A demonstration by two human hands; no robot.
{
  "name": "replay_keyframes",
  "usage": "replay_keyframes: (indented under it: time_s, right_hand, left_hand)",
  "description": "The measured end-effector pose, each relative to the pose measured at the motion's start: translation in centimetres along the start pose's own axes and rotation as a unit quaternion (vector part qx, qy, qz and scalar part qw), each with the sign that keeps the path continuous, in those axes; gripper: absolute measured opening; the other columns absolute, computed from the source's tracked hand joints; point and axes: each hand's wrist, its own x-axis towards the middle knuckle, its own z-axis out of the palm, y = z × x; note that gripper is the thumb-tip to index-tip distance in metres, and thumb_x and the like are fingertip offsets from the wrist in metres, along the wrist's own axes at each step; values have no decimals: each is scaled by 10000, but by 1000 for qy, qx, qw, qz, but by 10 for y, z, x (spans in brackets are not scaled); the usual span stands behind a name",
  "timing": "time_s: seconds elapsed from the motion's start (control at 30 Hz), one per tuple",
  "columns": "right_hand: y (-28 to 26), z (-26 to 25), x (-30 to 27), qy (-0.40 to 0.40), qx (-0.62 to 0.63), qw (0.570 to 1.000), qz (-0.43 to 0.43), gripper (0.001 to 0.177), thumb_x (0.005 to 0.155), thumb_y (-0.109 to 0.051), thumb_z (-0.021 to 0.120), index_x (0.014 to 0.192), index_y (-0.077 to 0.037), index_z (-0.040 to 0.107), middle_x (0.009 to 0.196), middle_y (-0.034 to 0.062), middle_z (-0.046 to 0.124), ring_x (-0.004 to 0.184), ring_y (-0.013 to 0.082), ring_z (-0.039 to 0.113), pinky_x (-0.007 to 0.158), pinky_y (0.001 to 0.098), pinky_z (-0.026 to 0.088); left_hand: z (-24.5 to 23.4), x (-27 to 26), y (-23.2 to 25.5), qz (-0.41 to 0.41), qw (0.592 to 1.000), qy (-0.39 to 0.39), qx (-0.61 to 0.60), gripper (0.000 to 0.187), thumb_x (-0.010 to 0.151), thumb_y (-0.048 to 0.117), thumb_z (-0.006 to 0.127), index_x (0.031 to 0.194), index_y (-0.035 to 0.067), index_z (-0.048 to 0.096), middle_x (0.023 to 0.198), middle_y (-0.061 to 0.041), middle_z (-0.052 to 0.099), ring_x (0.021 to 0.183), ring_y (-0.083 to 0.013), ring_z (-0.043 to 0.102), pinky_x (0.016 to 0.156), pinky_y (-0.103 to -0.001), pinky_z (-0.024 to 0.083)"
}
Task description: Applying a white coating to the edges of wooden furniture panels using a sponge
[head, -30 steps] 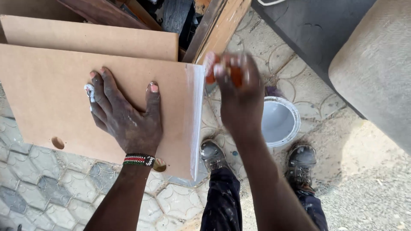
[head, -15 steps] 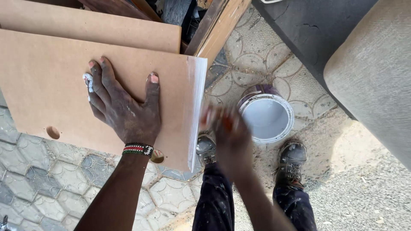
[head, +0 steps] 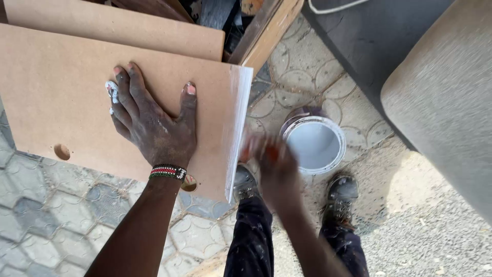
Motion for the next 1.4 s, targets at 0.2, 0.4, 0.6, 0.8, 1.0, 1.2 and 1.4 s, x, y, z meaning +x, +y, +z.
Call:
replay_keyframes:
  time_s: [0.2,0.4,0.6,0.8,1.0,1.2,1.4]
  right_hand:
    - [5,13,-37,46,97,967,230,102,1151,-26,634,1113,-116,663,1021,68,830,846,185,819,778,372,742]
    - [-83,-72,144,24,-185,972,-141,158,1162,36,794,1282,31,693,1147,186,807,908,227,758,823,391,646]
    - [-39,5,-47,-210,-397,861,-237,316,1092,-221,768,1336,-20,769,1126,144,791,926,283,738,803,441,622]
    - [-49,0,-28,-189,-373,871,-259,187,1078,-145,803,1260,-104,779,1257,40,845,971,221,744,817,424,623]
    - [-69,-69,160,-56,-399,858,-318,452,1132,-19,1076,1381,186,758,1099,278,818,694,276,756,559,377,651]
    - [-82,26,-97,-310,-207,908,-189,292,933,-78,912,1133,-62,700,1165,98,796,1009,264,778,843,422,621]
    - [-28,-37,70,-81,-362,914,-163,240,1189,-149,769,1411,-160,862,1337,43,879,1116,209,797,863,384,654]
  left_hand:
    - [1,-2,0,11,1000,7,11,1081,1203,746,800,1871,15,368,1930,-281,384,1762,-594,397,1424,-760,279]
    - [-2,-2,0,-18,1000,-12,3,1133,1206,853,805,1899,76,359,1971,-212,322,1801,-583,361,1448,-792,269]
    - [3,-3,-5,-25,1000,7,6,1150,1184,969,737,1900,149,368,1967,-169,371,1797,-529,462,1451,-799,328]
    - [-4,-2,-3,-9,1000,11,3,1140,1210,916,786,1889,90,388,1943,-215,406,1789,-517,437,1424,-746,339]
    - [-6,0,-4,-27,999,-17,7,1154,1227,941,765,1921,120,344,1984,-162,330,1838,-480,330,1466,-748,286]
    - [3,-1,-5,-7,1000,6,20,1157,1230,949,761,1902,90,373,1958,-194,361,1812,-485,382,1447,-728,311]
    - [-1,-1,-3,-22,999,-11,31,1151,1239,930,797,1928,117,362,1987,-172,292,1849,-475,306,1487,-750,282]
